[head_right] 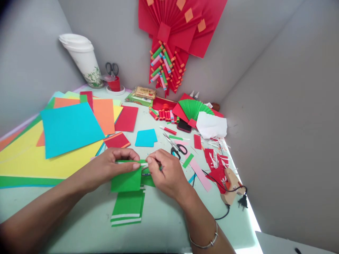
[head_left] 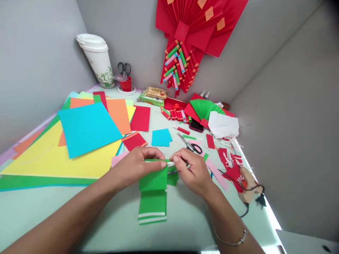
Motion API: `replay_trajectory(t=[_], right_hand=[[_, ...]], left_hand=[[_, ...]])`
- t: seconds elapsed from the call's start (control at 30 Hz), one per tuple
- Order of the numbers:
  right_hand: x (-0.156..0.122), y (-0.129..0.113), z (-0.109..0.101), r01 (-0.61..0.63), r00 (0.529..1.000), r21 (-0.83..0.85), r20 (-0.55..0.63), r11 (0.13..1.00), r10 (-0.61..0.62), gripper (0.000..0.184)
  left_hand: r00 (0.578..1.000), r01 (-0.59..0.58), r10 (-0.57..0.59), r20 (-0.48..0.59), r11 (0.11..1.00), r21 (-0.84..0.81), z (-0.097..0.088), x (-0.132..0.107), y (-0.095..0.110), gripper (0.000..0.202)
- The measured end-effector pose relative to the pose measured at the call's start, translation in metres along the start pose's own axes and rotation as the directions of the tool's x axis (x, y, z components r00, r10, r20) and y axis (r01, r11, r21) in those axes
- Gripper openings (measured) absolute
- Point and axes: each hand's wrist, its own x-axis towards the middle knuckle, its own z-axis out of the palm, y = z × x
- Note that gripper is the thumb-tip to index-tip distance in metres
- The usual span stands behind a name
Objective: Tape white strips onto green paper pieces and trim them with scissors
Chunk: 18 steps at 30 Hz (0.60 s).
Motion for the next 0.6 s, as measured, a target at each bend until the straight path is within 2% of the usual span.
replay_trajectory(t=[0.23, 0.43, 0.6], right_hand=[[-0.001, 0.006, 0.001, -0.057, 0.996, 0.031, -0.065, 0.998, 0.059, 0.013], [0.001, 0.007, 0.008, -0.018, 0.986, 0.039, -0.166, 0.999, 0.024, 0.009], [0.006, 0.016, -0.005, -0.035, 0.977, -0.09, -0.213, 0.995, 0.015, 0.015]], left_hand=[[0.994, 0.1, -0.087, 0.07, 0.97, -0.22, 0.002, -0.002, 0.0, 0.018], [0.977, 0.196, -0.135, 0.166, 0.876, -0.441, 0.002, -0.002, -0.001, 0.019], [0.978, 0.21, -0.175, 0.115, 0.834, -0.511, 0.004, -0.001, 0.0, 0.023]])
